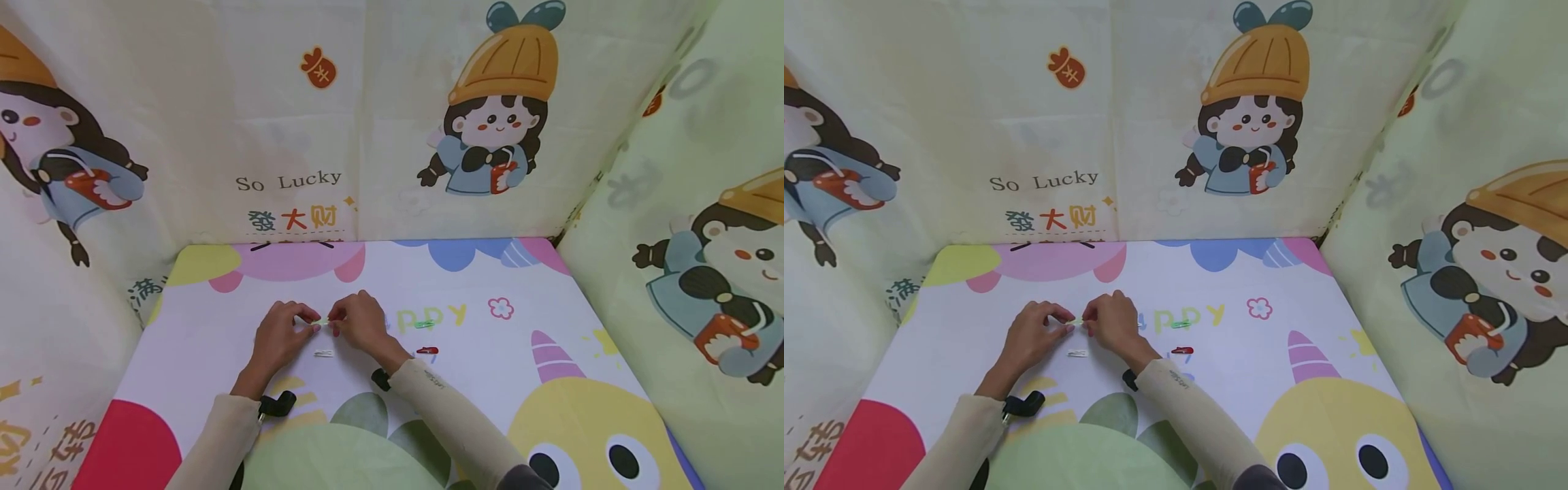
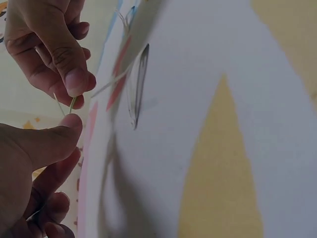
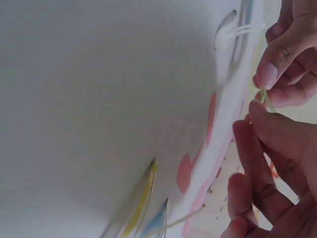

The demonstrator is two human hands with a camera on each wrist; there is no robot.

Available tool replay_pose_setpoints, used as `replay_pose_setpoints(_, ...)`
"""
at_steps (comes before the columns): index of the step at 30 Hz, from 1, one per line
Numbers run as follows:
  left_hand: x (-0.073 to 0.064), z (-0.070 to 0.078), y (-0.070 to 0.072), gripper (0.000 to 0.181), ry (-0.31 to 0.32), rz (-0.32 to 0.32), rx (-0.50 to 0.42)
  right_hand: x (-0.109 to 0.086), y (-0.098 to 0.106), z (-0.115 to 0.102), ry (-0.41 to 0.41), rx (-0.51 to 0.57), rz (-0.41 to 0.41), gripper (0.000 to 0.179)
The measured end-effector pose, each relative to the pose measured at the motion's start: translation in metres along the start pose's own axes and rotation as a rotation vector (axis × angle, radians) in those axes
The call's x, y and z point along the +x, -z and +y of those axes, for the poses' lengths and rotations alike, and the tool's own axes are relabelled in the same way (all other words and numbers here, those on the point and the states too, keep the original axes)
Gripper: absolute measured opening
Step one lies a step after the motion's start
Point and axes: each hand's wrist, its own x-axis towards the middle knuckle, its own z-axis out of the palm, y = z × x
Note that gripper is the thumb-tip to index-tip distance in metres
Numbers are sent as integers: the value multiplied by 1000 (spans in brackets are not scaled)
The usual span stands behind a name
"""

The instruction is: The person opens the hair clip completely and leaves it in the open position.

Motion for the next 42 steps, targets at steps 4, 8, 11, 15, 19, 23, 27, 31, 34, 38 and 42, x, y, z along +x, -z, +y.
replay_pose_setpoints(4, 2, -4, -3, 14, -15, -18, 7, 0, -3, -2, 10, -70, 12, 5)
replay_pose_setpoints(8, 2, -6, -6, 14, -14, -38, 15, 0, -7, -1, 32, -146, 28, 5)
replay_pose_setpoints(11, 2, -7, -8, 14, -6, -50, 26, 0, -10, -1, 37, -183, 31, 5)
replay_pose_setpoints(15, 2, -7, -11, 14, 0, -58, 33, -1, -12, -1, 26, -199, 19, 5)
replay_pose_setpoints(19, 2, -8, -12, 15, 1, -59, 34, -2, -12, 0, 21, -195, 6, 7)
replay_pose_setpoints(23, 2, -8, -12, 16, 3, -64, 41, -3, -10, 1, 26, -183, 3, 8)
replay_pose_setpoints(27, 2, -8, -12, 17, 3, -63, 41, -5, -8, 2, 40, -177, 4, 9)
replay_pose_setpoints(31, 0, -9, -12, 20, -7, -50, 27, -7, -3, 4, 37, -152, 8, 10)
replay_pose_setpoints(34, -3, -9, -11, 25, -13, -34, 31, -9, 3, 6, 18, -122, 16, 14)
replay_pose_setpoints(38, -8, -8, -5, 35, -18, 6, 50, -13, 15, 11, 13, -109, 52, 27)
replay_pose_setpoints(42, -11, -8, 4, 46, -53, 78, 79, -18, 26, 20, 35, -107, 92, 44)
